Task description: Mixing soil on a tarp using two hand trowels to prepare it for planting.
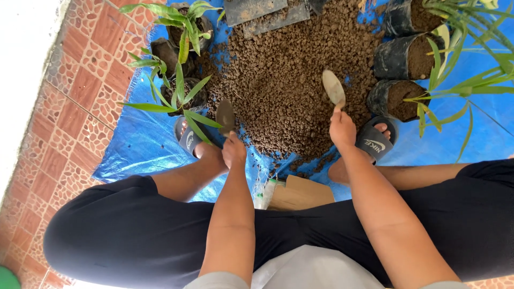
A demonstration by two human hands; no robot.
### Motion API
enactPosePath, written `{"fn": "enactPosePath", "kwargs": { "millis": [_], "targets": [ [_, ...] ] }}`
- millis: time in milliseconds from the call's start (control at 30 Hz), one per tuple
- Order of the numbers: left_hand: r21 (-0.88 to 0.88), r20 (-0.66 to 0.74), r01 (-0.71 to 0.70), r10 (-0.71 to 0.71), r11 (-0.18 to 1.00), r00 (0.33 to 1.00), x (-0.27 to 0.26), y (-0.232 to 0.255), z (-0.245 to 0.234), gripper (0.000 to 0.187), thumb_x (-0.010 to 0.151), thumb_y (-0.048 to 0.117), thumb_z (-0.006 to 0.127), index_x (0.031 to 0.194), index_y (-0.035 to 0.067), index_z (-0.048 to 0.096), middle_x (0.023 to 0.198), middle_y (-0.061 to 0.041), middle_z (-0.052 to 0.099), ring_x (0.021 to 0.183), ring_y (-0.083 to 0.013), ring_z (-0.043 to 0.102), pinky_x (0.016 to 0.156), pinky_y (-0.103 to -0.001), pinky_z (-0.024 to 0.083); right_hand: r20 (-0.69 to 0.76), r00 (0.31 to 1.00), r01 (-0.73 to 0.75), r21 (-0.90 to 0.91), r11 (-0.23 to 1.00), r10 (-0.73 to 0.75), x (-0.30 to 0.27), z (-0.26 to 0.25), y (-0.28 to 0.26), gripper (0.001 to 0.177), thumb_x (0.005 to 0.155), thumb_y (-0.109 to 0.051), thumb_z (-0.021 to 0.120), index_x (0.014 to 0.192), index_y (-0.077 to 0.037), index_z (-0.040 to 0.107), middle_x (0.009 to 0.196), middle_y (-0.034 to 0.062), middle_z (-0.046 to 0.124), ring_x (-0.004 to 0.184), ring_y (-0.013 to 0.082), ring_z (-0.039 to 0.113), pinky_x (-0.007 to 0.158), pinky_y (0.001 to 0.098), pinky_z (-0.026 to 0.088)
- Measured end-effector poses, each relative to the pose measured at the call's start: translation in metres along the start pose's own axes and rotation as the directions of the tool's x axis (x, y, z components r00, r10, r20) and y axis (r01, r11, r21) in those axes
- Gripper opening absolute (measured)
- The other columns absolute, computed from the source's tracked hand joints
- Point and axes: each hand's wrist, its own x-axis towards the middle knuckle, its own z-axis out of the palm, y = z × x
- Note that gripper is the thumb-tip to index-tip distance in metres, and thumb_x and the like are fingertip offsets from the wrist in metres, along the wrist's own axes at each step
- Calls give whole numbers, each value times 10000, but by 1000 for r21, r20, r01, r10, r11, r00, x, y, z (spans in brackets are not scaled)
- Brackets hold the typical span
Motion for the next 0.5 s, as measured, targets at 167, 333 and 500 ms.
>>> {"fn": "enactPosePath", "kwargs": {
  "millis": [167, 333, 500],
  "targets": [
    [-15, 211, 26, -22, 1000, 977, 42, -37, 73, 748, 1162, 587, 245, 1325, 25, 710, 1197, -205, 748, 1076, -361, 715, 922, -557, 587, 114, 988, -112, 62, 992, 104, -8, 12, 27, 494, 1152, -437, 233, 886, -171, 552, 663, 25, 534, 529, 170, 503, 499, 345, 448],
    [-91, 356, -55, 84, 994, 931, 15, 6, 83, 705, 1160, 558, 295, 1228, 12, 736, 977, -154, 771, 765, -268, 718, 612, -475, 608, 245, 966, -101, 54, 993, 85, -28, 3, -14, 507, 1156, -423, 226, 788, -179, 475, 536, -6, 408, 383, 120, 338, 377, 296, 361],
    [-78, 442, -50, 79, 996, 894, -30, 43, 41, 654, 1159, 515, 302, 1110, 12, 717, 838, -162, 708, 593, -214, 609, 494, -401, 538, 313, 939, -185, 104, 977, 145, -25, 6, -17, 500, 1137, -437, 235, 798, -177, 496, 494, -23, 385, 337, 109, 304, 332, 292, 324]
  ]
}}
